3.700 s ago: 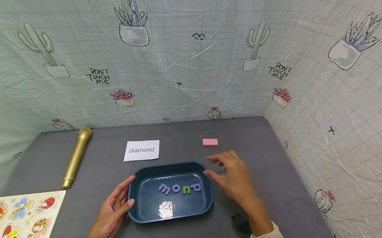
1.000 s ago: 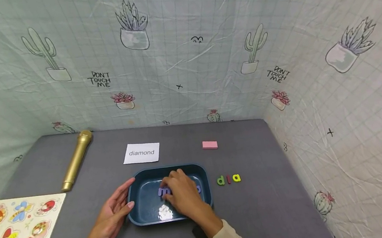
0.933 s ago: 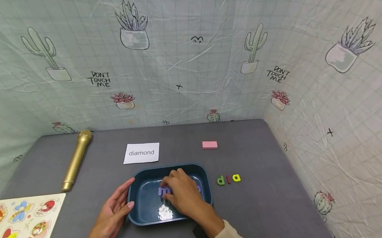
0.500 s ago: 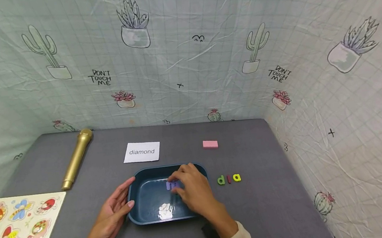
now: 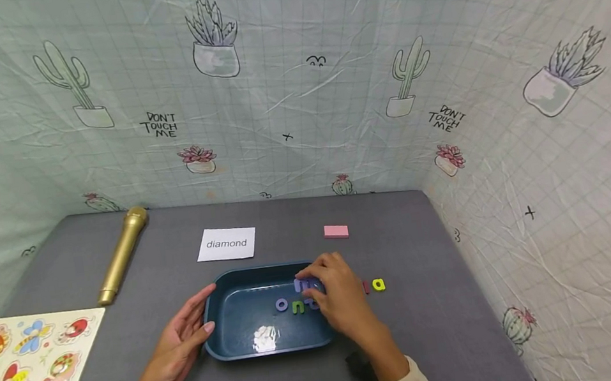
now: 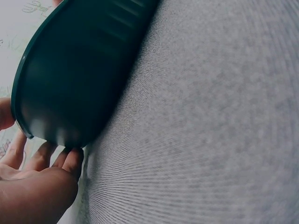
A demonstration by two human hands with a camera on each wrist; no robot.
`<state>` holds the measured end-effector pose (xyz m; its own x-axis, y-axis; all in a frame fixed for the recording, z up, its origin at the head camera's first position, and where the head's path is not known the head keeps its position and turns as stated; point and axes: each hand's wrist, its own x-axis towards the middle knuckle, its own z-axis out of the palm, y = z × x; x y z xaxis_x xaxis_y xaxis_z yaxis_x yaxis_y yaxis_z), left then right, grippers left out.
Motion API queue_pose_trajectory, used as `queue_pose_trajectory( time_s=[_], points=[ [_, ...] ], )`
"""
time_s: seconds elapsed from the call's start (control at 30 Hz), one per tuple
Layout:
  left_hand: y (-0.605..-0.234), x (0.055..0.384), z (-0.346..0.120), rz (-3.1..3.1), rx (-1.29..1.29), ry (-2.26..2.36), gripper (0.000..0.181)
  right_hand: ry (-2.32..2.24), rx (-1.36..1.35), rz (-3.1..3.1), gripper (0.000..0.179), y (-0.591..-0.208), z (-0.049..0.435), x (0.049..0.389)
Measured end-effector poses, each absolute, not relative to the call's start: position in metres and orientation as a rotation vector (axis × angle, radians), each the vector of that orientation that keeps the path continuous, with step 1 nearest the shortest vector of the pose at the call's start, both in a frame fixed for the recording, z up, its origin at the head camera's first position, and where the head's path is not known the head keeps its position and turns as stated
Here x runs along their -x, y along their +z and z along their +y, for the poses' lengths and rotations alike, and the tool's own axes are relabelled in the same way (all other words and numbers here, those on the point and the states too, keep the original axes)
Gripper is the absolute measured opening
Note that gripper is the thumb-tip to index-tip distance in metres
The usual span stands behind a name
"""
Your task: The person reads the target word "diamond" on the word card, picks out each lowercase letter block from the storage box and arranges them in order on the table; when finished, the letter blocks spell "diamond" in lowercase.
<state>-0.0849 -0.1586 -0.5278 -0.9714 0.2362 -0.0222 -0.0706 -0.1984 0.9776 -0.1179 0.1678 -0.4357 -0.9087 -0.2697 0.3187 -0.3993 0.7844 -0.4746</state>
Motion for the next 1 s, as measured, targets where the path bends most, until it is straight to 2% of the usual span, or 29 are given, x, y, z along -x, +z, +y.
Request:
queue_pose_trajectory(
  time_s=[0.37, 1.0],
  points=[
    [-0.528, 0.085, -0.158, 1.851, -0.2, 2.284, 0.069, 0.74, -0.435, -2.732, 0.03, -0.436, 0.204, 0.119],
    [-0.527, 0.086, -0.159, 1.851, -0.186, 2.277, 0.069, 0.745, -0.252, -2.724, 0.03, -0.459, 0.272, 0.123]
  ],
)
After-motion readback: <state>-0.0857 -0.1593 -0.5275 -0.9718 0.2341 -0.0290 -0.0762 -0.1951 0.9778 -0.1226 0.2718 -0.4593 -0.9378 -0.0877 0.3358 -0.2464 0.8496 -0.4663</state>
